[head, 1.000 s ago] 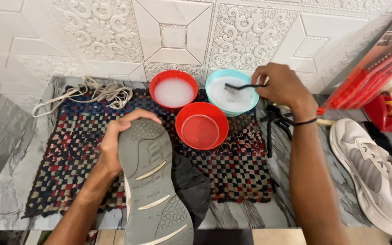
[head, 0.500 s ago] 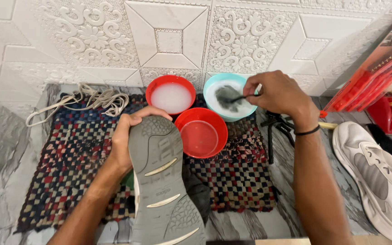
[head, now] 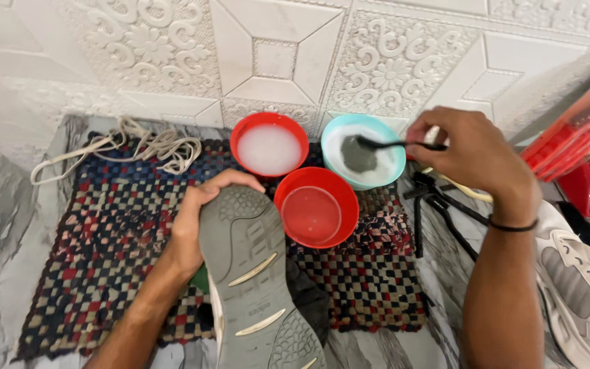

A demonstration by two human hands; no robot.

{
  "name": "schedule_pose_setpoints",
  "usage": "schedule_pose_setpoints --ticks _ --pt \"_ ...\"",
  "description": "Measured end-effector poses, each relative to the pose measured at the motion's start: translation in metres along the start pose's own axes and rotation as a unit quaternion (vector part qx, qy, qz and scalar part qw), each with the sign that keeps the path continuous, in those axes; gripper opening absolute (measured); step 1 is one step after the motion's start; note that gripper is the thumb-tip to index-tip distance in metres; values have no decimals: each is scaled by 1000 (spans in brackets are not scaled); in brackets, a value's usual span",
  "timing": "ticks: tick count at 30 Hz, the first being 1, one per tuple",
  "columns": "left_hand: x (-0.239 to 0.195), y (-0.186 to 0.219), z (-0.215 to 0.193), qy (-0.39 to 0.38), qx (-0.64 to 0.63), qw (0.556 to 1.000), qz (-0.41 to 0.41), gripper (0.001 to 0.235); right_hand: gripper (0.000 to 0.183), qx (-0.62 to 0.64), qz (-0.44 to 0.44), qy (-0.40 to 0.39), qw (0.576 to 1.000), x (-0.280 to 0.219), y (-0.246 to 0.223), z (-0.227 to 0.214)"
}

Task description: The person scrubs the sole of a grey sneaker using a brush dipped in soapy water from a red bowl. They wipe the shoe with a cloth and repeat the scrubbing and wiping process on different sections of the sole.

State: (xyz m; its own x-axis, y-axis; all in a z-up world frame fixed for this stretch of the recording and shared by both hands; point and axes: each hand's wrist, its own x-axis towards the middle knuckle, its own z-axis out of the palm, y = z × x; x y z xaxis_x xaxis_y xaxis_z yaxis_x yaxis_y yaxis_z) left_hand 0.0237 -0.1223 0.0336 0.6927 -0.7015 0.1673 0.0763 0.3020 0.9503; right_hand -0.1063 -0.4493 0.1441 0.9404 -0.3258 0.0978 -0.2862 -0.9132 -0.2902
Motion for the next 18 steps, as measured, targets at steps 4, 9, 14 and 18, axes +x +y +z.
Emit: schedule_pose_setpoints --ticks 4,9,14,18 --pt "-2 8 5 -9 12 1000 -25 57 6 -25 8 -3 1000 -4 3 -4" --pt "-11 16 16 15 27 998 -56 56 6 -46 37 43 997 -8 1 -2" --pt "-27 19 29 97 12 995 5 46 3 -36 -6 18 999 1 14 7" --pt "-37 19 40 124 21 990 63 56 7 -37 13 -20 999 1 10 3"
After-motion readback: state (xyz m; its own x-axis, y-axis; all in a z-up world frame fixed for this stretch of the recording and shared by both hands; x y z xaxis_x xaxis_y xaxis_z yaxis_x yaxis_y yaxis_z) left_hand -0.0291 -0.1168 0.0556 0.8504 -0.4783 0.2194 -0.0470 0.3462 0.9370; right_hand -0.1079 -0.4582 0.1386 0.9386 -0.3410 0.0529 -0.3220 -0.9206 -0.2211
